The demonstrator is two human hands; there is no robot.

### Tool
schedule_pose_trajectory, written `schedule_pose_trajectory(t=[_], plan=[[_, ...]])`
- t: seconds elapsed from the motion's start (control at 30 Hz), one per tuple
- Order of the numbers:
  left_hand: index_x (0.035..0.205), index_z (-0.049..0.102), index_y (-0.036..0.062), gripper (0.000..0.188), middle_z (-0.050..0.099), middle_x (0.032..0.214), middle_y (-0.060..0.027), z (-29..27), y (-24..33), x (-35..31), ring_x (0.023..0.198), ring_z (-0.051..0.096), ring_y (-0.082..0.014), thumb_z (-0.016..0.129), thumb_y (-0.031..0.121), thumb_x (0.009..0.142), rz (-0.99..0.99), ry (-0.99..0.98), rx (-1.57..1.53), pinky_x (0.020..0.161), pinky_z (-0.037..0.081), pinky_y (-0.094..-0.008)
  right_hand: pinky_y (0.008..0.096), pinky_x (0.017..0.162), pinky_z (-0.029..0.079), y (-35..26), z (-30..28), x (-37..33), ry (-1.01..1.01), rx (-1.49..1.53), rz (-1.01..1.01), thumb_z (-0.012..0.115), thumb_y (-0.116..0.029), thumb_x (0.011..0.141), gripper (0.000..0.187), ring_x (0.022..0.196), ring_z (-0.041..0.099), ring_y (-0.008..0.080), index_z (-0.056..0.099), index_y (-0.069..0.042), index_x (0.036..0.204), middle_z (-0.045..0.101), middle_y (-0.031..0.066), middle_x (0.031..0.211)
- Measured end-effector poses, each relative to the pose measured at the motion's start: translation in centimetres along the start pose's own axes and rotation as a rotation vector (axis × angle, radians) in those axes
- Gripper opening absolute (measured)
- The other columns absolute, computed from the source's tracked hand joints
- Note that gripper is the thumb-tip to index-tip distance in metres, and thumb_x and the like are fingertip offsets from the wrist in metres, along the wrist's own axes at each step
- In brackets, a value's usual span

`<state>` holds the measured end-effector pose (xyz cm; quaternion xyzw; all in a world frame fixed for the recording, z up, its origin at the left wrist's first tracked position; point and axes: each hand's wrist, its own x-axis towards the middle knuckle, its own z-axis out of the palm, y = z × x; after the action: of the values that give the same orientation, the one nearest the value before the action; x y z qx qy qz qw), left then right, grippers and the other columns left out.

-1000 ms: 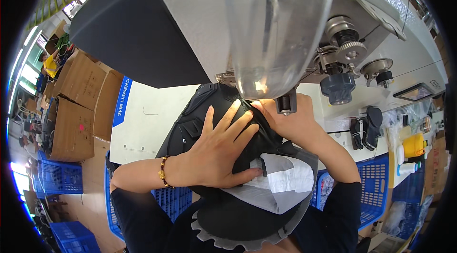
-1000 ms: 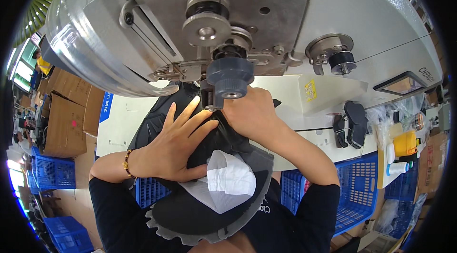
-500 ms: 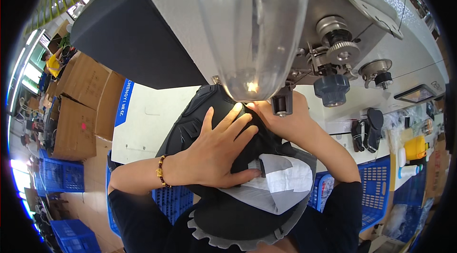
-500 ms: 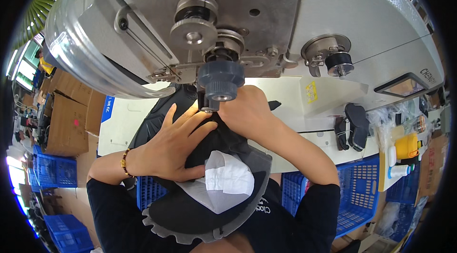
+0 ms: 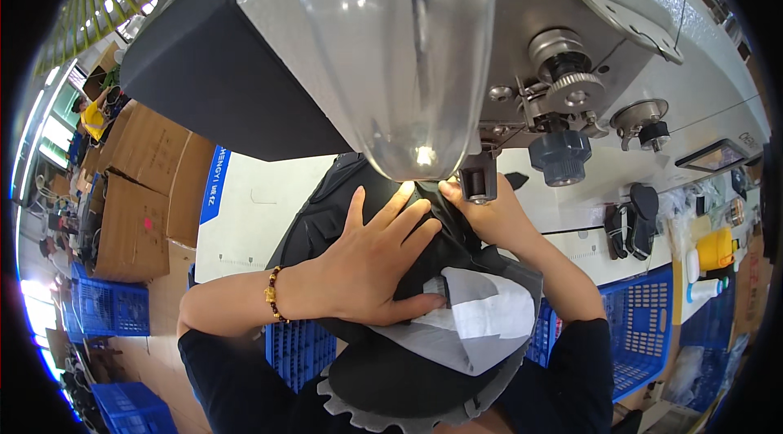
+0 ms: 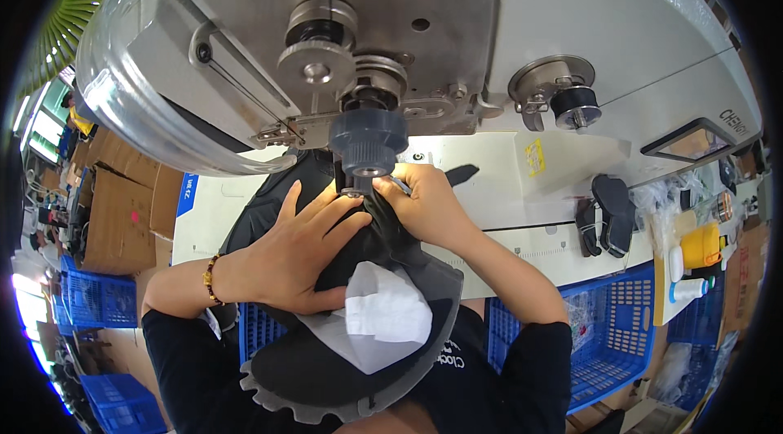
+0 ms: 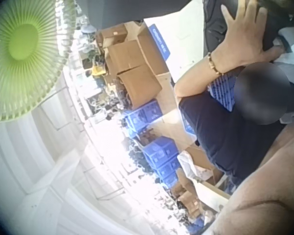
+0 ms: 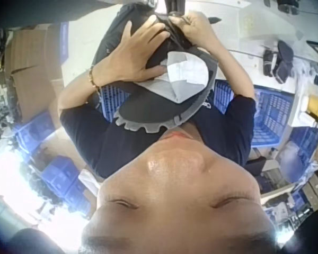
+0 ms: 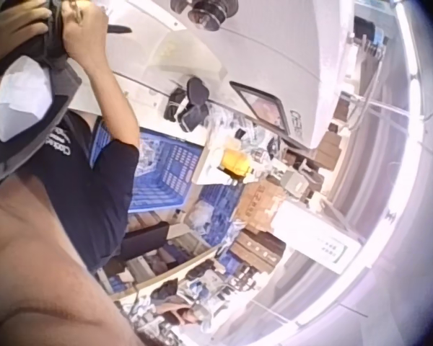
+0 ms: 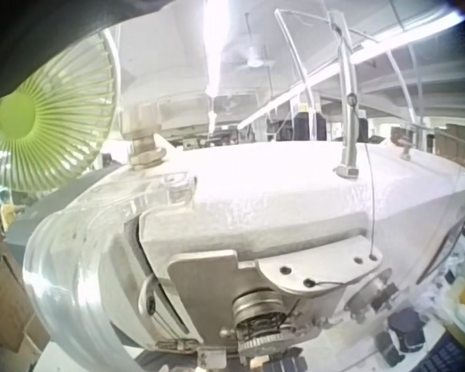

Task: The person stitches shoe components together using a sewing machine and trims excess thread using thread snips.

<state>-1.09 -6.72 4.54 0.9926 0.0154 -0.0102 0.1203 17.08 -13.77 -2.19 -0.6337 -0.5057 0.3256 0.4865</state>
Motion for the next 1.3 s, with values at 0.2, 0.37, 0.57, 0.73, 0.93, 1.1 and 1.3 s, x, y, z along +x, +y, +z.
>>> schedule_pose_trajectory(t=[0.2, 0.37, 0.57, 0.73, 0.93, 1.1, 1.3], plan=[[0.116, 0.038, -0.0068, 0.071, 0.033, 0.120, -0.0266, -0.3, -0.1, -0.1, 0.117, 0.029, -0.0415, 0.053, 0.049, 0.074, 0.008, -0.018, -0.033, 0.083, 0.023, -0.0672, 0.0272, 0.040, 0.036, 0.2, 0.9, 0.0, 0.197, 0.096, -0.179, 0.055, -0.009, 0.076, 0.014, 0.044, 0.047, 0.0075, 0.059, 0.004, 0.076, 0.055, 0.0107, 0.053], [0.116, 0.037, -0.0075, 0.071, 0.033, 0.119, -0.0262, -0.4, 0.4, 0.4, 0.117, 0.029, -0.0425, 0.052, 0.048, 0.075, 0.007, -0.011, -0.037, 0.082, 0.025, -0.0670, 0.0295, 0.040, 0.037, 2.1, 0.3, 1.2, 0.327, -0.250, -0.248, 0.059, -0.012, 0.066, 0.017, 0.039, 0.048, 0.0178, 0.056, 0.003, 0.060, 0.052, 0.0162, 0.049], [0.116, 0.037, -0.0082, 0.071, 0.035, 0.116, -0.0269, 0.3, 1.2, 0.7, 0.116, 0.029, -0.0441, 0.050, 0.049, 0.076, -0.043, 0.042, 0.016, 0.081, 0.025, -0.0682, 0.0295, 0.042, 0.036, 0.8, 0.5, 1.4, 0.361, -0.178, -0.182, 0.061, -0.014, 0.066, 0.018, 0.041, 0.047, 0.0179, 0.054, 0.002, 0.060, 0.051, 0.0129, 0.049], [0.122, 0.030, -0.0082, 0.077, 0.031, 0.118, -0.0287, 0.6, 2.0, 1.0, 0.111, 0.032, -0.0422, 0.050, 0.049, 0.074, -0.050, -0.004, 0.131, 0.081, 0.027, -0.0648, 0.0266, 0.043, 0.034, 1.1, -0.5, 1.1, 0.308, -0.136, -0.122, 0.062, -0.014, 0.067, 0.018, 0.043, 0.043, 0.0112, 0.054, 0.001, 0.061, 0.050, 0.0097, 0.049], [0.122, 0.031, -0.0092, 0.084, 0.034, 0.115, -0.0309, 1.0, 3.0, 1.8, 0.106, 0.036, -0.0424, 0.042, 0.060, 0.075, -0.114, 0.051, 0.141, 0.078, 0.027, -0.0651, 0.0260, 0.042, 0.032, 1.6, -0.9, 1.9, 0.282, -0.054, -0.167, 0.063, -0.012, 0.066, 0.018, 0.045, 0.039, 0.0078, 0.054, 0.002, 0.061, 0.047, 0.0042, 0.048], [0.117, 0.036, -0.0116, 0.085, 0.034, 0.114, -0.0335, 2.3, 3.7, 2.8, 0.111, 0.030, -0.0493, 0.035, 0.064, 0.076, -0.171, 0.127, 0.112, 0.075, 0.027, -0.0693, 0.0246, 0.043, 0.035, 3.2, -1.8, 2.3, 0.255, -0.249, -0.158, 0.060, -0.007, 0.064, 0.010, 0.047, 0.045, 0.0070, 0.056, 0.003, 0.063, 0.053, 0.0048, 0.052], [0.119, 0.032, -0.0122, 0.085, 0.042, 0.102, -0.0277, 2.1, 3.7, 3.6, 0.089, 0.043, -0.0367, 0.039, 0.061, 0.076, -0.201, 0.151, 0.130, 0.076, 0.027, -0.0660, 0.0242, 0.043, 0.035, 3.1, -1.7, 2.3, 0.285, -0.187, -0.163, 0.059, -0.006, 0.064, 0.010, 0.048, 0.046, 0.0070, 0.056, 0.003, 0.064, 0.054, 0.0053, 0.052]])
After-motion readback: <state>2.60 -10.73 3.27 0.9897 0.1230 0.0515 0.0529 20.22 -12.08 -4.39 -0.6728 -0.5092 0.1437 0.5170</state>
